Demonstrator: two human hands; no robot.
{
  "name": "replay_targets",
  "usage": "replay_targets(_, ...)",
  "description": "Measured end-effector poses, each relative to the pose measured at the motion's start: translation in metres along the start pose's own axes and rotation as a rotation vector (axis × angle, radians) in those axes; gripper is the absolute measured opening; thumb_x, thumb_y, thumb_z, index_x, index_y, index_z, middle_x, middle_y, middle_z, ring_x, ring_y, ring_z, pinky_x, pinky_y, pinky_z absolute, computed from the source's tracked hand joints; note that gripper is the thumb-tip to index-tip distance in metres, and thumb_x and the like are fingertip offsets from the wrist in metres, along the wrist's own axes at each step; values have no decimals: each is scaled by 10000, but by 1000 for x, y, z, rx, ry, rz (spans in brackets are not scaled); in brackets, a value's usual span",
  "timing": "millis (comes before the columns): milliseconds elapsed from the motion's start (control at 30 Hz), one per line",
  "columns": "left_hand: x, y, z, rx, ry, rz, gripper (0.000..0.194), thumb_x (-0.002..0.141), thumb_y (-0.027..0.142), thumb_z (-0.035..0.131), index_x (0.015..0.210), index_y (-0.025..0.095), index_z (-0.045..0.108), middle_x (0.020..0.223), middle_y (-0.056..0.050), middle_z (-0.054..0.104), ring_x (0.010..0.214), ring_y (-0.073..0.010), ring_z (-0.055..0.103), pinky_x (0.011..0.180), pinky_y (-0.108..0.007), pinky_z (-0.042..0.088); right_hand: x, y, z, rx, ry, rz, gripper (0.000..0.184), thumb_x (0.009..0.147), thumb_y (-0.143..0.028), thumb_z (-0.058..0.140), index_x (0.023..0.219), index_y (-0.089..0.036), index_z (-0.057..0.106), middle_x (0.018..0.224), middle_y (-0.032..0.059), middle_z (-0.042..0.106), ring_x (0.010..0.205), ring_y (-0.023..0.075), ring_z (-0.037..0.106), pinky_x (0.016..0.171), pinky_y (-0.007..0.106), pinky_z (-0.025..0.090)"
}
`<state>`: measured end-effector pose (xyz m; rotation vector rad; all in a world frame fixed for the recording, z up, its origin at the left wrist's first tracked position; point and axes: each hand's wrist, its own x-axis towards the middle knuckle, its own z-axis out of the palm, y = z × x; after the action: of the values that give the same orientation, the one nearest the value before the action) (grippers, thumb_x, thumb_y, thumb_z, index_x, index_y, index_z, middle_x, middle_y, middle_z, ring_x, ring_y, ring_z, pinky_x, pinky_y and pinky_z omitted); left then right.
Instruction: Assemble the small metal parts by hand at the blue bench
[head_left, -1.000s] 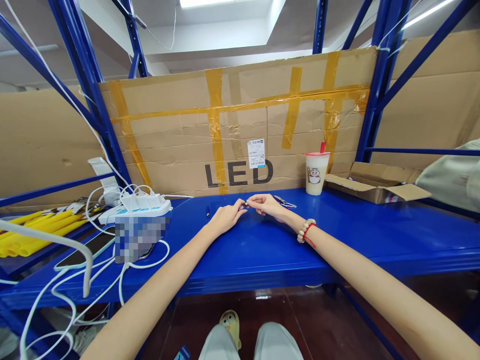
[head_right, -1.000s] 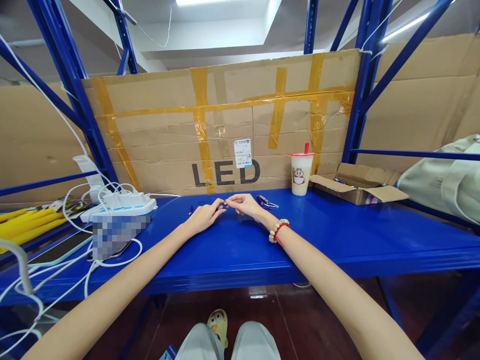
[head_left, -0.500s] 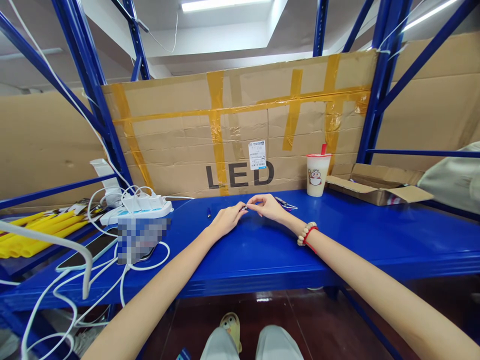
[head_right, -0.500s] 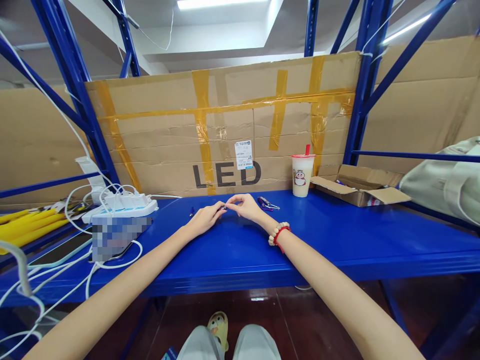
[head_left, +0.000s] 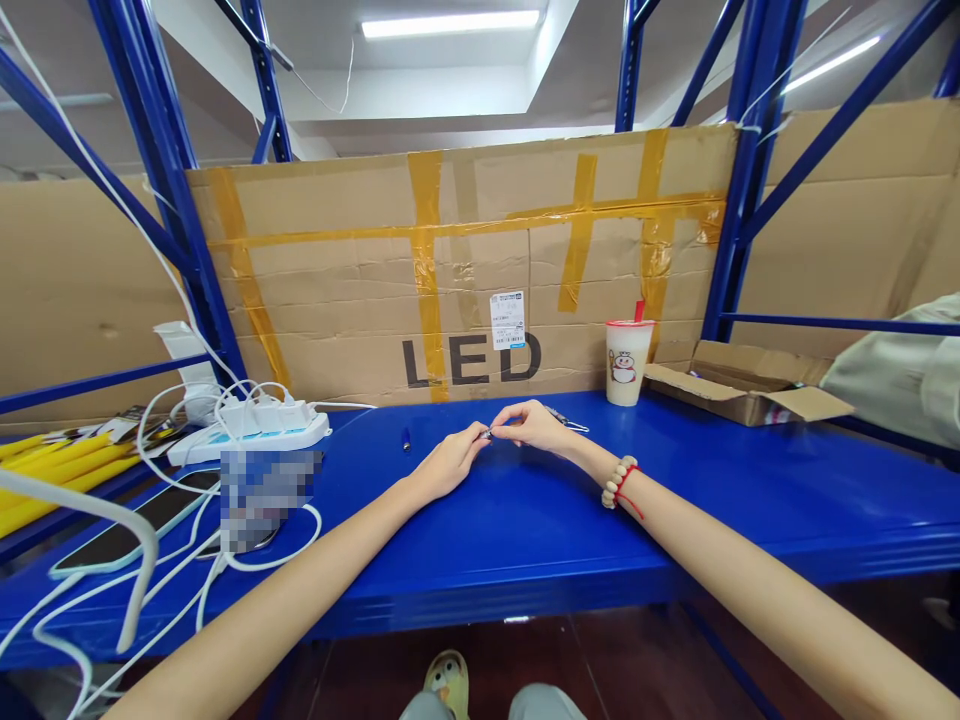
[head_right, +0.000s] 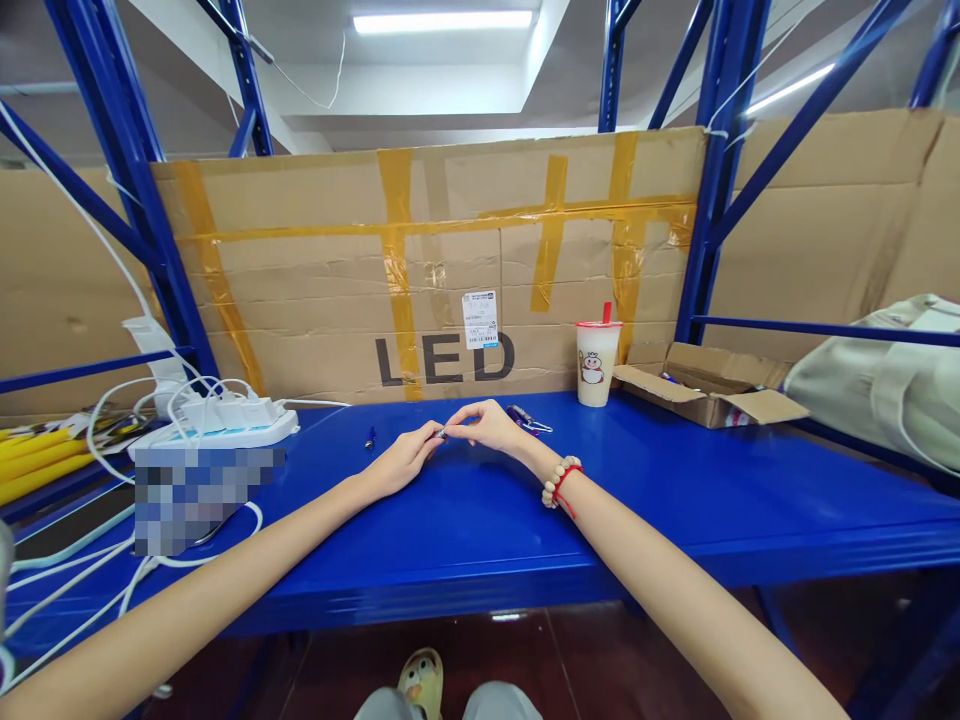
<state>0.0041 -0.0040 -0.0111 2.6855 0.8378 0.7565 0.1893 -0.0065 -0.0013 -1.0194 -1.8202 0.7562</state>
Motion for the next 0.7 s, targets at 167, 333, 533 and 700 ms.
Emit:
replay_targets(167,1,0,1,24,13,14,246,903,329,253,948,212,465,810,-3,578,696,-130,534,634,-225,381,9,2,-9,-91,-102,-3,243,580,-367,672,630,-129,665,540,-3,581,426,50,406,410,190,348)
replay_targets(333,3,-5,2,54,-8,-9,264,902,335,258,931,212,490,788,0,585,674,-127,532,632,-221,384,19,1,-16,-168,-229,-18,246,568,-368,691,623,-130,665,535,-3,576,425,52,420,403,182,359)
replay_targets(533,5,-10,3,26,-47,2,268,895,326,279,903,201,516,823,-9,606,727,-136,550,674,-230,389,15,-3,-17,-251,-250,-91,327,572,-435,692,634,-117,651,552,-2,560,407,50,438,390,181,337)
replay_targets(700,6,-11,3,44,-44,-32,273,894,318,281,909,203,528,821,-7,613,728,-142,555,669,-239,400,9,1,-8,-181,-170,-33,365,586,-474,669,624,-112,646,534,-7,535,385,47,415,380,192,315)
